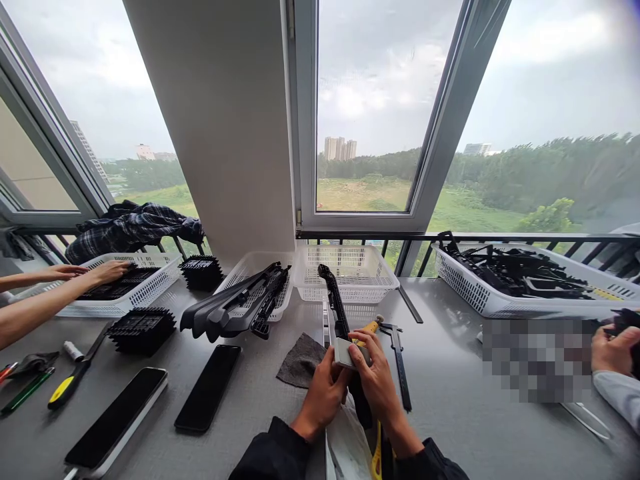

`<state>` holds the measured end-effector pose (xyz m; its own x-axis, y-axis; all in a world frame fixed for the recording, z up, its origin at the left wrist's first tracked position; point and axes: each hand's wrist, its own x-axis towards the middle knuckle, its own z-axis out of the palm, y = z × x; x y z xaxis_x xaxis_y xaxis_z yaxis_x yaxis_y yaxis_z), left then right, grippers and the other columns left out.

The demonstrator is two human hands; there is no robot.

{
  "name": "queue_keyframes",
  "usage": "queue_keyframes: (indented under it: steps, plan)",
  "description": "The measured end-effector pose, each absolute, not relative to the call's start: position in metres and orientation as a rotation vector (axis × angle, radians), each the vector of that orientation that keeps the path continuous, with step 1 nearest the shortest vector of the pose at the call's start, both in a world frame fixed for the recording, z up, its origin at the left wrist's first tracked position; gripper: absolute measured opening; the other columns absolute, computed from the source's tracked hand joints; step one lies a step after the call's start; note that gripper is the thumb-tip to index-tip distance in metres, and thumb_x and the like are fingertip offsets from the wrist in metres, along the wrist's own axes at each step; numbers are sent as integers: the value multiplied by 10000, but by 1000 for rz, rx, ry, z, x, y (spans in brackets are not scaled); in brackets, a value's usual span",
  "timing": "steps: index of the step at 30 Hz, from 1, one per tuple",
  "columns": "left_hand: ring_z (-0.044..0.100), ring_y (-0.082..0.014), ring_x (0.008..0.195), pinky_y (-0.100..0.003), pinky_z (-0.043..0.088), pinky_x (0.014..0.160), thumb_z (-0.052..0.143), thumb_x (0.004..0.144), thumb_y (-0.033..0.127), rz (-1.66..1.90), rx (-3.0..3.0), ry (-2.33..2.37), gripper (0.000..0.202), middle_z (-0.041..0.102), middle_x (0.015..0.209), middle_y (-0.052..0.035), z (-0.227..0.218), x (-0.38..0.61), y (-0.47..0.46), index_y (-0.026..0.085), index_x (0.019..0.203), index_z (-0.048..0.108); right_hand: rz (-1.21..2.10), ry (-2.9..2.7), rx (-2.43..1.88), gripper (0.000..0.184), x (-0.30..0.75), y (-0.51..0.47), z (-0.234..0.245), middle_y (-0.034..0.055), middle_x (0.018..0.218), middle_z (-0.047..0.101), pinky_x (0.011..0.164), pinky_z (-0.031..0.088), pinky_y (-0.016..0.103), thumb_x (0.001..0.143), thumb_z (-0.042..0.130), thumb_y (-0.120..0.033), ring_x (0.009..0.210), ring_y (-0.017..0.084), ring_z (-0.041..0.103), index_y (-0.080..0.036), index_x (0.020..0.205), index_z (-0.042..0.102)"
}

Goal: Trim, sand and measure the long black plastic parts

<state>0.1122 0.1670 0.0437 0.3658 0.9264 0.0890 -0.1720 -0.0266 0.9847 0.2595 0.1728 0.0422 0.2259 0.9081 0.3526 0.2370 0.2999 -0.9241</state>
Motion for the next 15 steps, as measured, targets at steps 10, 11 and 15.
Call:
queue_keyframes:
  steps: [10,11,15]
  plan:
    - [404,-80,499,-211,334,470,658,990,711,1036,1331,795,615,541,714,65,46,114,167,177,1286,585,696,-1403,-1135,499,259,170,37,86,1589,605,1273,433,518,1068,538,-684,1470,321,575,-318,1233,835]
    - [412,-83,506,-213,344,476,650,992,713,1044,1344,803,635,549,726,59,45,114,167,174,1321,583,692,-1432,-1113,516,257,168,39,81,1615,587,1280,429,519,1054,553,-708,1484,325,564,-329,1267,830]
    - [488,-118,589,-245,436,542,651,977,688,1083,1421,840,596,614,800,9,43,111,167,178,1285,629,586,-1581,-1064,608,256,162,45,90,1659,542,1293,405,566,976,633,-784,1544,369,488,-358,1381,787]
